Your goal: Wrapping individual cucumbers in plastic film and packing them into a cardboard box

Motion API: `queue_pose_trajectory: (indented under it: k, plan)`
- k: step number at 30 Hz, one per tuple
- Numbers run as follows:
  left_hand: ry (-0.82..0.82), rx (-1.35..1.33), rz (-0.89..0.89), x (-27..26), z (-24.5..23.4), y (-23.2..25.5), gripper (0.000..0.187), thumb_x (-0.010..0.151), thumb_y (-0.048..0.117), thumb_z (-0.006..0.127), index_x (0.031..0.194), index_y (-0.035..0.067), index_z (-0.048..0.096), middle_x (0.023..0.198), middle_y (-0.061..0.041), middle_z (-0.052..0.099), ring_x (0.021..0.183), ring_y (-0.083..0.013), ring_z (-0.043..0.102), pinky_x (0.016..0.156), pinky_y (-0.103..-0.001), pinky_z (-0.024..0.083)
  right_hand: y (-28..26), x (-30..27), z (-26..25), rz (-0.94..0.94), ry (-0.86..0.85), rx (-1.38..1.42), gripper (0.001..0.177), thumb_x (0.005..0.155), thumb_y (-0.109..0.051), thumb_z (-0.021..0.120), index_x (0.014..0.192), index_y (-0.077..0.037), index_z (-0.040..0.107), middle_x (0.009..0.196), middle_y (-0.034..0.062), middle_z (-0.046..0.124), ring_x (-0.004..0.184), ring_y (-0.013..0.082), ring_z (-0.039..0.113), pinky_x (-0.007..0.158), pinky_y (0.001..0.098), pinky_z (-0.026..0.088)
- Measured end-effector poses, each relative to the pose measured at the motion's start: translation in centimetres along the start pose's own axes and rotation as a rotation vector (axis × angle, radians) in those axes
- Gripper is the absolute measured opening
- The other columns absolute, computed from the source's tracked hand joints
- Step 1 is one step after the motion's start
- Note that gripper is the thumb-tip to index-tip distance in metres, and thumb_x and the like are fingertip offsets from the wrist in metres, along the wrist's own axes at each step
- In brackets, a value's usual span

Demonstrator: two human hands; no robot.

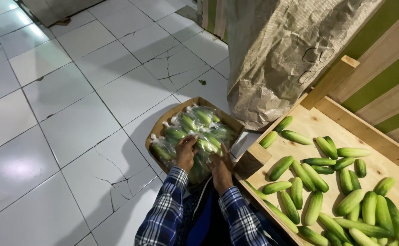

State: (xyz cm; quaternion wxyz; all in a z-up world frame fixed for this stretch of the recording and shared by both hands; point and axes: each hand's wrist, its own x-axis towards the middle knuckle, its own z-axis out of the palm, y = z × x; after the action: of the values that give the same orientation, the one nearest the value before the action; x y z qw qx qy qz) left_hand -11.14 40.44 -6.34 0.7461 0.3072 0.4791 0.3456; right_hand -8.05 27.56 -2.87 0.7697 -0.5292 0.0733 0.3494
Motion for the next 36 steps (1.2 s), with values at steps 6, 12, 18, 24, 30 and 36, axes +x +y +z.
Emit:
queue_pose_trajectory:
  k: [6, 12, 18, 24, 30, 36]
  plan:
    - [0.102, 0.044, 0.008, 5.0, 2.7, -3.5, 0.023, 0.073, 0.018, 0.092, 0.081, 0.012, 0.071, 0.072, -0.009, 0.065, 0.063, -0.0206, 0.061, 0.045, -0.026, 0.042, 3.2, 7.4, -1.9, 0.000, 0.035, -0.052, 0.075, 0.091, -0.017, 0.072, 0.158, -0.022, 0.041, 0.117, 0.0129, 0.057, 0.095, 0.0216, 0.061, 0.076, 0.0401, 0.058]
    - [0.114, -0.015, -0.003, 8.6, 5.4, -6.2, 0.029, 0.071, 0.017, 0.093, 0.080, 0.006, 0.068, 0.080, -0.016, 0.060, 0.076, -0.0298, 0.062, 0.059, -0.043, 0.056, 5.7, 10.7, -3.4, -0.199, -0.123, 0.325, 0.080, 0.086, -0.005, 0.067, 0.159, -0.021, 0.039, 0.082, 0.0056, 0.065, 0.064, 0.0106, 0.067, 0.054, 0.0228, 0.055]
    - [0.022, 0.317, -0.072, 13.9, 5.2, -9.0, 0.047, 0.091, 0.034, 0.077, 0.103, -0.011, 0.068, 0.098, -0.031, 0.068, 0.089, -0.0423, 0.073, 0.072, -0.051, 0.068, 4.4, 10.0, -2.4, -0.358, 0.018, 0.066, 0.095, 0.085, 0.007, 0.067, 0.166, -0.019, 0.025, 0.086, 0.0061, 0.055, 0.074, 0.0085, 0.050, 0.070, 0.0234, 0.051]
    - [-0.035, 0.649, 0.098, 25.5, 4.1, -21.1, 0.012, 0.076, 0.026, 0.079, 0.088, 0.022, 0.077, 0.072, 0.001, 0.074, 0.070, -0.0205, 0.075, 0.059, -0.032, 0.057, 6.1, 13.1, -3.5, -0.347, 0.107, -0.453, 0.093, 0.084, -0.011, 0.082, 0.163, -0.009, 0.032, 0.164, 0.0280, 0.026, 0.156, 0.0428, 0.011, 0.126, 0.0501, 0.010]
    - [-0.373, 1.184, 0.612, 8.1, 5.5, -7.0, 0.046, 0.078, 0.002, 0.069, 0.121, 0.017, 0.069, 0.119, -0.009, 0.066, 0.109, -0.0407, 0.068, 0.097, -0.053, 0.056, 8.1, 16.3, -5.6, -0.197, 0.210, -0.770, 0.083, 0.083, -0.028, 0.074, 0.160, -0.027, 0.040, 0.164, 0.0122, 0.036, 0.152, 0.0282, 0.032, 0.127, 0.0384, 0.023]
    - [-0.672, 0.994, 0.742, 8.1, 4.2, -8.0, 0.017, 0.087, 0.016, 0.064, 0.102, 0.015, 0.073, 0.089, -0.008, 0.066, 0.094, -0.0310, 0.068, 0.088, -0.038, 0.052, 9.0, 18.4, -6.6, -0.196, 0.219, -0.988, 0.051, 0.089, -0.032, 0.059, 0.139, -0.032, 0.062, 0.130, 0.0072, 0.071, 0.123, 0.0321, 0.066, 0.107, 0.0447, 0.051]
